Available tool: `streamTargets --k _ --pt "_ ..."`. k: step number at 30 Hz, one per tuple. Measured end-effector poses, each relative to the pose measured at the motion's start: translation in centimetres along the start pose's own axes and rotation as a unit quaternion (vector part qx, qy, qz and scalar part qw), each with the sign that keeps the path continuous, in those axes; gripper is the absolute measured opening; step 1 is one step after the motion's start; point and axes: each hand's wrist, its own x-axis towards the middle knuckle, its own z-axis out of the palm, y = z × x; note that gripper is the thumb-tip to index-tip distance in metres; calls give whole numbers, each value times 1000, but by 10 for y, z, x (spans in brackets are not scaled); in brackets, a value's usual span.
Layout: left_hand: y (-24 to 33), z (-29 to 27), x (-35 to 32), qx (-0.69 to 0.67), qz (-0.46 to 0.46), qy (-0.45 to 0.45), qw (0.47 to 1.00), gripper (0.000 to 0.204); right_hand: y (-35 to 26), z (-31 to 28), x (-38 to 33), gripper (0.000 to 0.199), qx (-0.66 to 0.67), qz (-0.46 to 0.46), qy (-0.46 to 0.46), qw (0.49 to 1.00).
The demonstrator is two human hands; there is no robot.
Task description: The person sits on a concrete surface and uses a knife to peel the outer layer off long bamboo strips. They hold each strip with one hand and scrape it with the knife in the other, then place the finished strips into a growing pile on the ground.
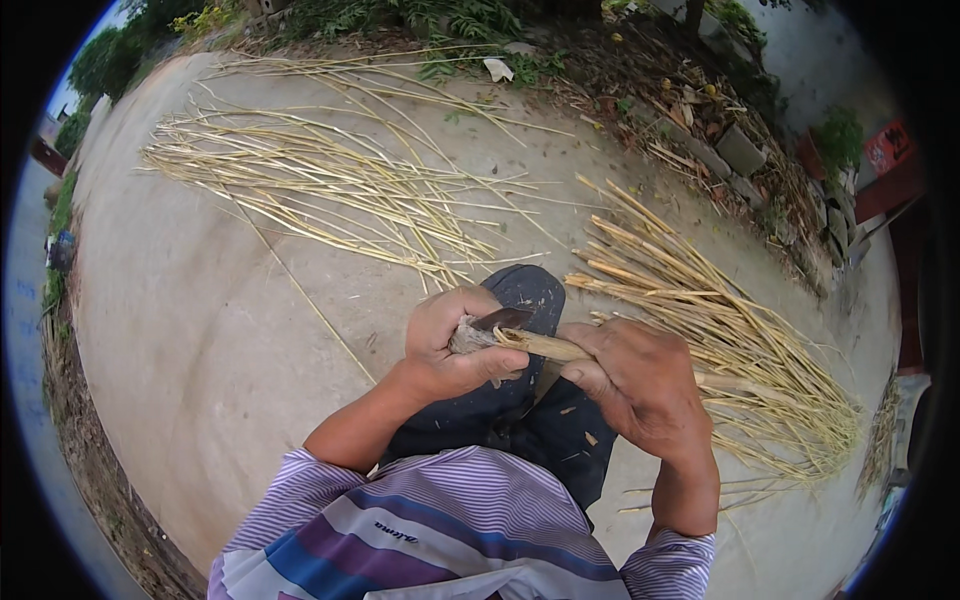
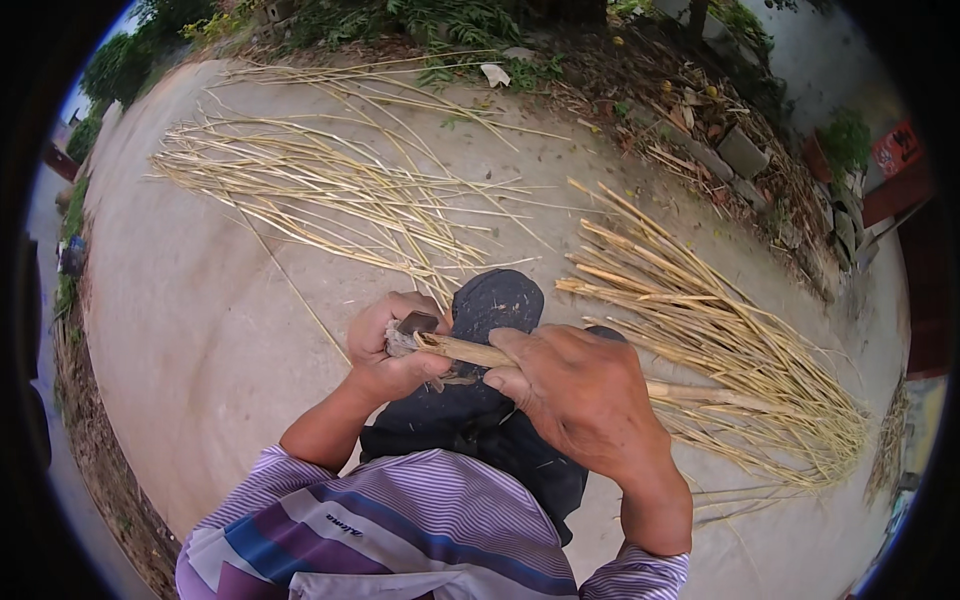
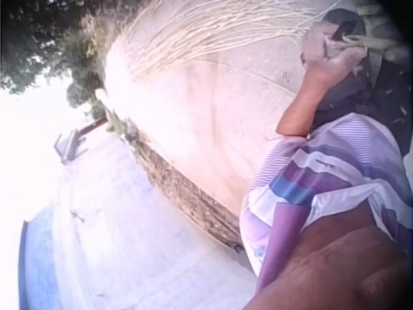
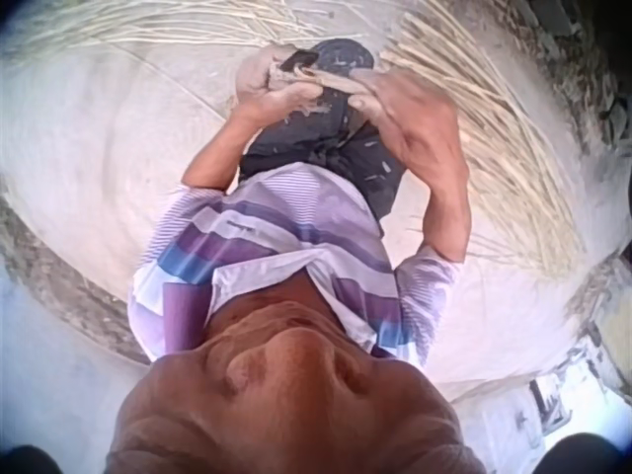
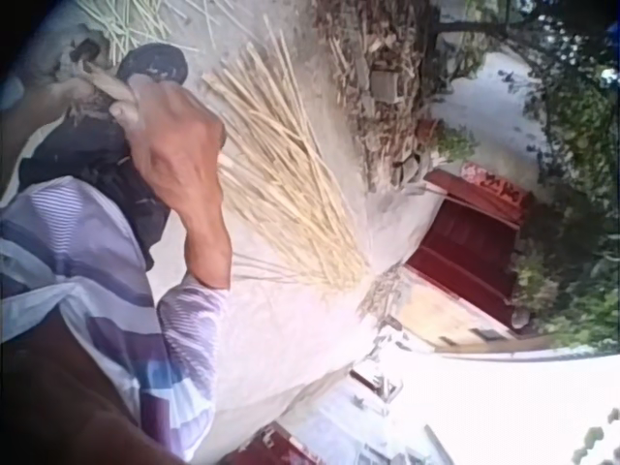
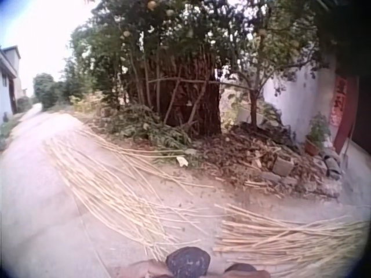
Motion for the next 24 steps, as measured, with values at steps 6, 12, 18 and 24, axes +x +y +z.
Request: streamTargets --k 6,12,18,24 --pt "6 5 1 -27 6 41 999 38 1 3 1 31 -7 8 7 1000" --pt "2 3 -2 -4 29 47 998 37 3 6 0 30 4 8 14 1000" --pt "-1 -6 3 -4 38 -32 999 38 2 7 0 30 7 9 11 1000" --pt "7 9 2 100 24 -11 995 41 8 14 4 34 -6 -12 35 999"
